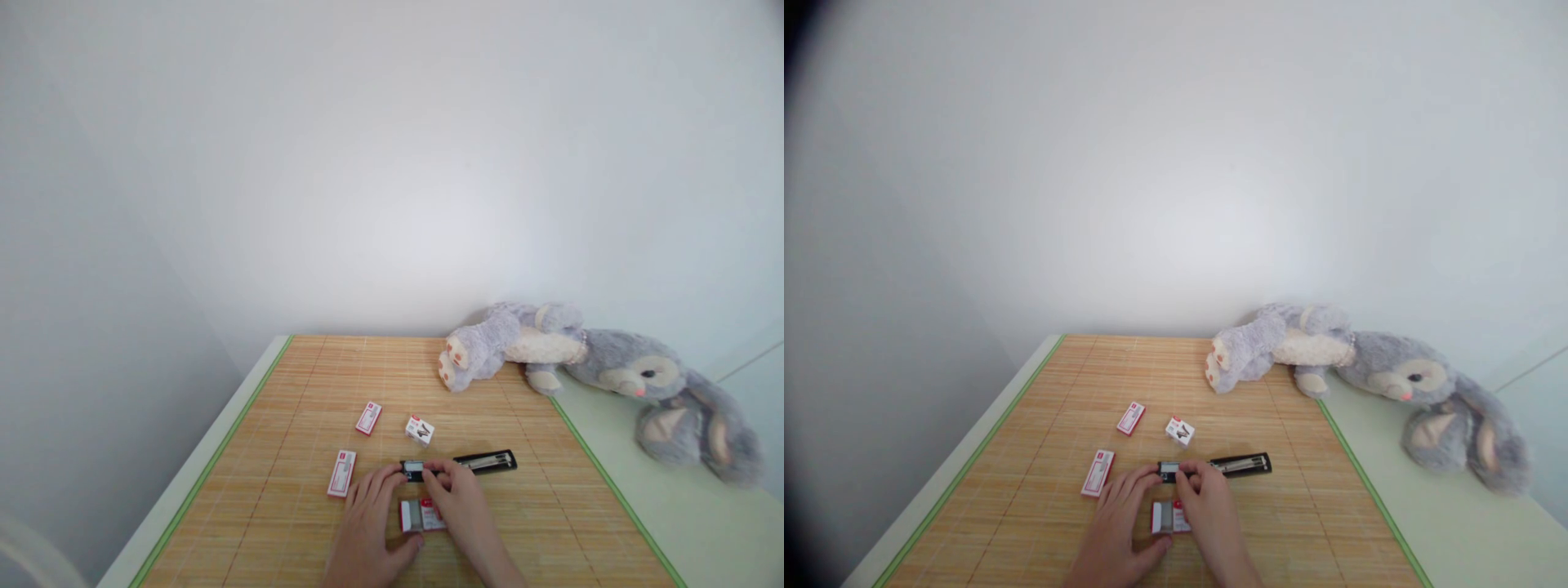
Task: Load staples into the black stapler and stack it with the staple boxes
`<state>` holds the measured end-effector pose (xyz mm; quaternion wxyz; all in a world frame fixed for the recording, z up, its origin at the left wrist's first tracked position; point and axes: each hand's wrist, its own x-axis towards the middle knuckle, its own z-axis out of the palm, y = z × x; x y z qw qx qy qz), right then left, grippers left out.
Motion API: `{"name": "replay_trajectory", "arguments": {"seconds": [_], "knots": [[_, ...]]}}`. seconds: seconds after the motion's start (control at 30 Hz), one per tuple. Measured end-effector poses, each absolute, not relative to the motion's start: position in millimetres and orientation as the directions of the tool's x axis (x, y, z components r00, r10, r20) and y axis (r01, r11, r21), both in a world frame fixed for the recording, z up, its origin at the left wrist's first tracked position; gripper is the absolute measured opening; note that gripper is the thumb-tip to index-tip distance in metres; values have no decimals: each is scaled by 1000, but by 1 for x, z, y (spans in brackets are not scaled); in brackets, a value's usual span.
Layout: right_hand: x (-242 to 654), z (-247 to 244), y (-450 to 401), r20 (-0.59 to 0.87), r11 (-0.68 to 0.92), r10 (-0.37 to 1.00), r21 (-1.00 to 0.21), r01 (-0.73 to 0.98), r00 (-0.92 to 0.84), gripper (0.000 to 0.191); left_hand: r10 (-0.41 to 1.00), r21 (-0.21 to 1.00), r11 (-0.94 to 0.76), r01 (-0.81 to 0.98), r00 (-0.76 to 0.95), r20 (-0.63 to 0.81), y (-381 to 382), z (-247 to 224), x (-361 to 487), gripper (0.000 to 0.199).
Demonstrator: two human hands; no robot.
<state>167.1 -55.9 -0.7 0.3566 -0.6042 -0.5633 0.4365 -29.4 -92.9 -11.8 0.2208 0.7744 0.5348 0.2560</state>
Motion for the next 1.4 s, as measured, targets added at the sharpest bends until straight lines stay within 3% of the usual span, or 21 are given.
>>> {"name": "replay_trajectory", "arguments": {"seconds": [0.17,0.37,0.5,0.63,0.97,1.2,1.33,1.4], "knots": [[158,-8,-51,-104,-112,994,-925,363,41,37,943,625,-324,710,295,154,-92,-11,-32,72],[155,22,-48,-2,53,993,-886,461,-118,22,939,660,-326,677,315,141,-92,-9,-37,75],[165,43,-57,-11,179,953,-788,590,-304,10,934,682,-339,648,321,159,-94,-3,-36,53],[172,44,-67,-106,264,902,-634,727,-420,12,920,672,-364,645,361,152,-93,-1,-35,30],[170,29,-63,-185,202,898,-632,748,-400,13,929,679,-327,658,357,101,-91,-1,-34,29],[194,39,-64,-138,170,931,-652,739,-337,12,932,677,-326,660,342,116,-93,1,-35,32],[227,45,-73,-136,149,949,-604,783,-285,36,928,673,-334,659,356,112,-93,3,-34,32],[237,45,-77,-168,136,941,-610,781,-295,34,926,668,-338,663,361,111,-92,3,-32,36]]}}
